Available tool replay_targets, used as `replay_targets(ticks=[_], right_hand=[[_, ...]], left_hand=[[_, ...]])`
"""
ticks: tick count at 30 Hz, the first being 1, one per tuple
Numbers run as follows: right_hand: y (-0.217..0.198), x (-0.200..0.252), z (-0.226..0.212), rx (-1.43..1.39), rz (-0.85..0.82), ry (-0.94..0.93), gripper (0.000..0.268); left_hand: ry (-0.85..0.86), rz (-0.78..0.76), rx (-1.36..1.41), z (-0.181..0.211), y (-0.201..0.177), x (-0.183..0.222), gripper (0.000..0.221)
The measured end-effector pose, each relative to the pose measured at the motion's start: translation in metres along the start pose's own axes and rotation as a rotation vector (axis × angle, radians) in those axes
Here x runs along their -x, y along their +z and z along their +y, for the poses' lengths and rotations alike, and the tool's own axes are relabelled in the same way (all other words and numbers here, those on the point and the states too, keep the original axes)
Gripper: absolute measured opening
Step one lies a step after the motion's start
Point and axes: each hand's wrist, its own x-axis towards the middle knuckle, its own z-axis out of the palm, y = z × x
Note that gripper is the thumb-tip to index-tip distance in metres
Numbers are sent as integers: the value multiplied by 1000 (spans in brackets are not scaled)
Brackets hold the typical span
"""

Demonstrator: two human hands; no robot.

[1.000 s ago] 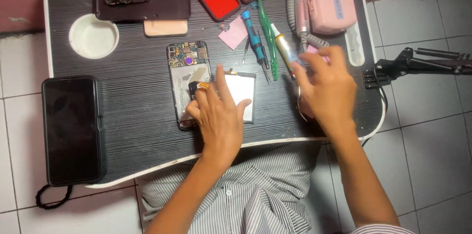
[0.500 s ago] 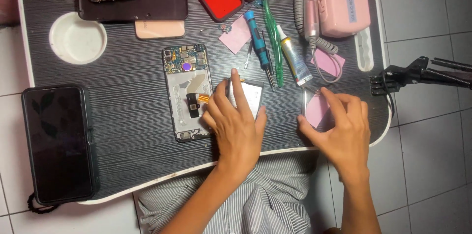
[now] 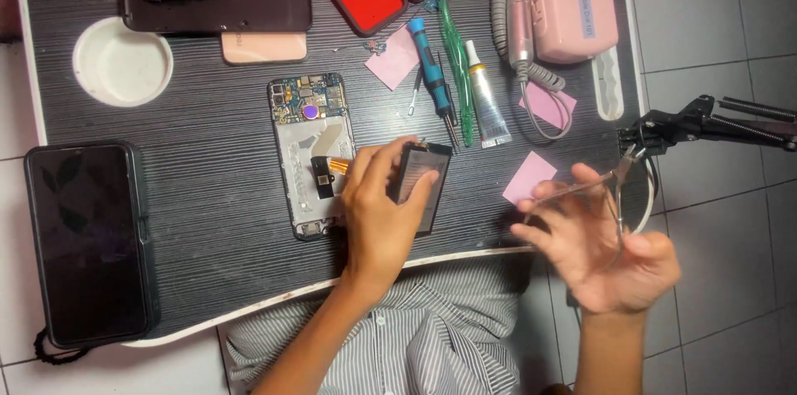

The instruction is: The person works on a disassembled smartphone, using a hot air gun to heat the motherboard and a brush to clean the battery. They then use pliers to remove a small component from the battery and place it on the table.

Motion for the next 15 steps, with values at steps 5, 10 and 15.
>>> replay_targets(ticks=[5,10,15], right_hand=[[3,-20,41,-479,75,127,33],[39,-47,31,-365,132,214,45],[74,-45,35,530,6,-89,42]], left_hand=[[-125,70,571,20,-16,17,25],[-533,192,935,43,-39,13,39],[-134,4,765,66,-58,30,37]])
